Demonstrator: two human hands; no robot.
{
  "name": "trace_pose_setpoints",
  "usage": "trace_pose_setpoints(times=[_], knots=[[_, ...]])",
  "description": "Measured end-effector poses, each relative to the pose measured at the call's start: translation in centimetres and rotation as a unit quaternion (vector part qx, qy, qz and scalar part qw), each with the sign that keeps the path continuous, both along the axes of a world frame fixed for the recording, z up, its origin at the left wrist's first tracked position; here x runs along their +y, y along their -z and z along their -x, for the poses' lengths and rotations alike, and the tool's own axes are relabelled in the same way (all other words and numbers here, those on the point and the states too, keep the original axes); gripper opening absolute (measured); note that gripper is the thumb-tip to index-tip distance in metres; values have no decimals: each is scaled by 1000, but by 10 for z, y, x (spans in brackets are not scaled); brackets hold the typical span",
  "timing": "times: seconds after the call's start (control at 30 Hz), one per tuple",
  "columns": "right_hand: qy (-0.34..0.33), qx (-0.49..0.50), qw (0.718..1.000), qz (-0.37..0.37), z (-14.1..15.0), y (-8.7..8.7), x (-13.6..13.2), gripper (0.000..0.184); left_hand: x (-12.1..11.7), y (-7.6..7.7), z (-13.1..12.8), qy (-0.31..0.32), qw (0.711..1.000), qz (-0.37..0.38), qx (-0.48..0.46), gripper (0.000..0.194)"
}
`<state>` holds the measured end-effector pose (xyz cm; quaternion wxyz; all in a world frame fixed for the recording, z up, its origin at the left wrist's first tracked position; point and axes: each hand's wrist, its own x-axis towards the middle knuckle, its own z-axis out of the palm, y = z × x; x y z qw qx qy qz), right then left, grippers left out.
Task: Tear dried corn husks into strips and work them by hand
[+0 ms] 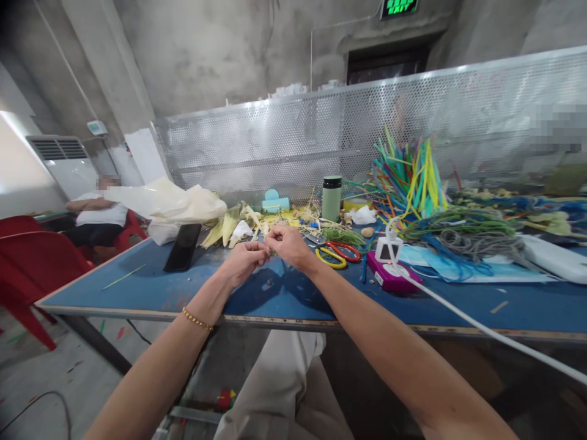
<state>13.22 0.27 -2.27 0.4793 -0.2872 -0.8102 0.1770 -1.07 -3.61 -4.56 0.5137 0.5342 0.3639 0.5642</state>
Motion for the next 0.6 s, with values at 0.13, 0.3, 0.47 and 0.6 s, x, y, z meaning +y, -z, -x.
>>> trace_pose_setpoints(times=[0.13, 0.3, 0.47, 0.6], knots=[[4, 14, 1000, 18, 0, 1, 0, 15, 1, 0, 0, 0, 1000, -6, 8, 6], [-12, 31, 997, 73, 0, 1, 1, 14, 2, 1, 1, 4, 1000, -15, 4, 9], [-6, 65, 993, 101, 0, -1, 3, 16, 1, 0, 1, 45, 997, -9, -58, 23], [-14, 81, 990, 112, 0, -2, 3, 17, 0, -3, 0, 61, 993, 14, -96, 36]])
